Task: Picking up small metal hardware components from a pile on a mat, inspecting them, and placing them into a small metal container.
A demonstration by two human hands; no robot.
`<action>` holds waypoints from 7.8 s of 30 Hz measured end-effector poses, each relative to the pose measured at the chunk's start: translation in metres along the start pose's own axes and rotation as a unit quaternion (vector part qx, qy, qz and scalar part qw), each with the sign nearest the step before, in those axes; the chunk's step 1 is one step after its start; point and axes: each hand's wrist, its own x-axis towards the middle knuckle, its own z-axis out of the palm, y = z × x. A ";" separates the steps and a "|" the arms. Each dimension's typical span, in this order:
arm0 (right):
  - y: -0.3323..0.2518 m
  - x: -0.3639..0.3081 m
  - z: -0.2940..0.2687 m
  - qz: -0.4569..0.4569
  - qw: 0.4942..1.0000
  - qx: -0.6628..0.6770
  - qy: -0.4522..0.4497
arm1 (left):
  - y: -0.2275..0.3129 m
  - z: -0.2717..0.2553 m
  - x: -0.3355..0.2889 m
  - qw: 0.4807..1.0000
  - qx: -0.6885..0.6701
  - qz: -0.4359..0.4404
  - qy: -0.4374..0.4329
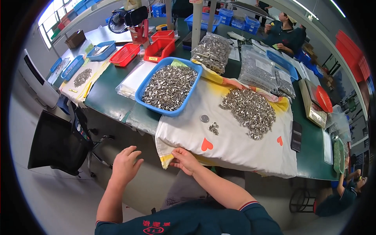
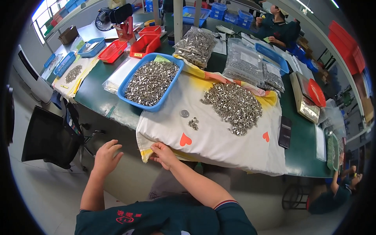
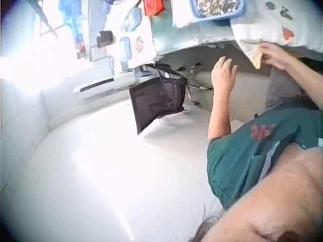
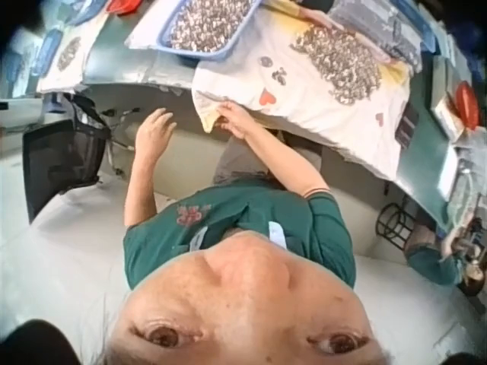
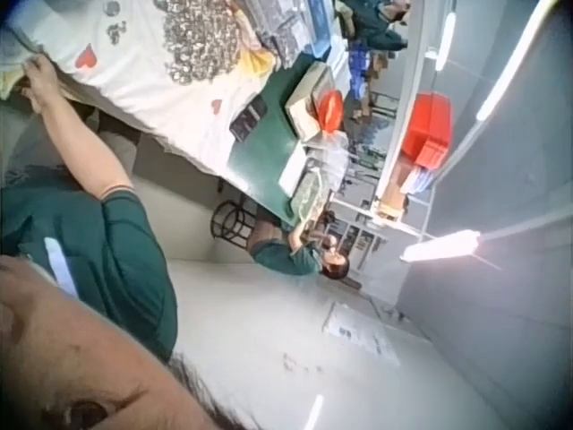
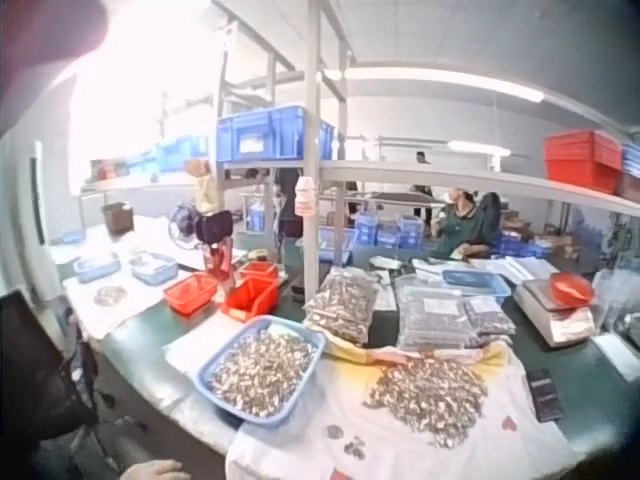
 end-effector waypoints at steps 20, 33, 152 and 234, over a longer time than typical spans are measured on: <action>-0.006 -0.210 -0.050 -0.174 0.904 -0.300 0.249 | 0.302 -0.045 0.005 0.808 0.433 0.393 0.069; -0.004 -0.283 -0.096 -0.316 0.837 -0.280 0.347 | 0.286 -0.074 0.034 0.517 0.158 0.822 0.179; 0.052 -0.185 -0.185 -0.041 0.609 -0.625 0.486 | 0.110 0.162 -0.035 0.880 -0.439 -0.059 -0.171; 0.052 -0.242 -0.065 -0.204 0.923 -0.279 0.167 | 0.181 0.134 -0.056 0.690 -0.645 0.035 -0.325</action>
